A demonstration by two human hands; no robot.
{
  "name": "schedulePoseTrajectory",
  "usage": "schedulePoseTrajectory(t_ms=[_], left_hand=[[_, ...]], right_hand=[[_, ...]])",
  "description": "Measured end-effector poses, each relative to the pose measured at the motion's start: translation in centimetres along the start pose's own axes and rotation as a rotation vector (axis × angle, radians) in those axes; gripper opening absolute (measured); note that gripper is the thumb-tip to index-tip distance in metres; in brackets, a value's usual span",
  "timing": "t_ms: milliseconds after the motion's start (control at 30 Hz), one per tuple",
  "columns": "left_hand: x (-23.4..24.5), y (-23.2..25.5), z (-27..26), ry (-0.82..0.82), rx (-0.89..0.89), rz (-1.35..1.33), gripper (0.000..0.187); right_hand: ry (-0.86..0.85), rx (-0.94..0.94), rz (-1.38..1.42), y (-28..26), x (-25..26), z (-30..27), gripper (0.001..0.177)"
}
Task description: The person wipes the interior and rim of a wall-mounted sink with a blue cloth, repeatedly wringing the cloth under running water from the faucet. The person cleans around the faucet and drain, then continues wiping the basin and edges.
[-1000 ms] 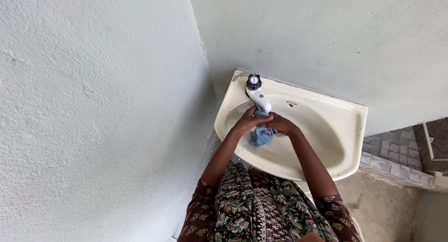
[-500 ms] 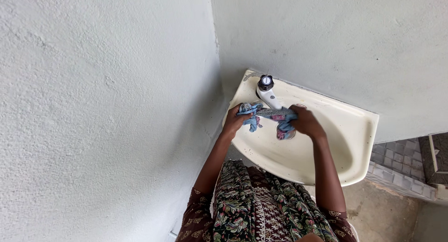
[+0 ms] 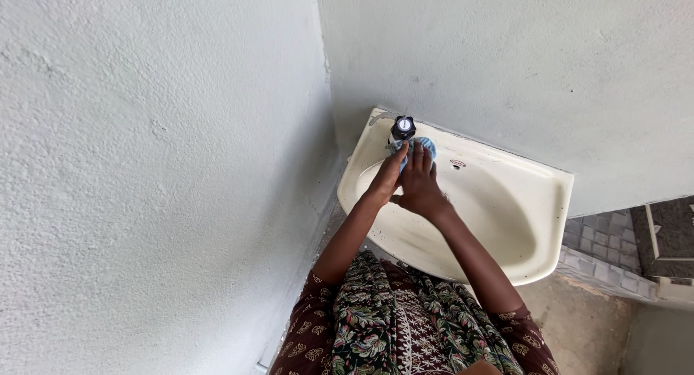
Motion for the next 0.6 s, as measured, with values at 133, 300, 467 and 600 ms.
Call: schedulePoseTrajectory(t_ms=[133,300,467,600], left_hand=[[0.1,1.6,-0.5,0.022,-0.103,0.21,0.077],[0.6,3.8,-0.9,0.094,-0.272,0.384,0.066],[1.5,5.6,-1.5,0.252,-0.386,0.705,0.038],[1.2,7.0,-1.0,0.29,-0.552,0.546,0.027]], right_hand=[[0.488,-0.19,-0.19,-0.6,1.0,1.0,0.084],[0.301,-0.412,-0.169,1.5,-3.3,5.6,0.056],[0.26,-0.33,0.137,4.7,-3.9,9.2,0.04],[-0.15,-0.175,0.141,6.3,-4.2,10.9,0.034]])
Point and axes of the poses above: each hand's wrist, its own z-axis towards the middle knuckle, its own x-axis out of the back of the hand, y = z × x, the point moved 8 cm from there along z, towards the middle knuckle, and after that the axes turned 10 degrees about -x, right-handed, at the moved point
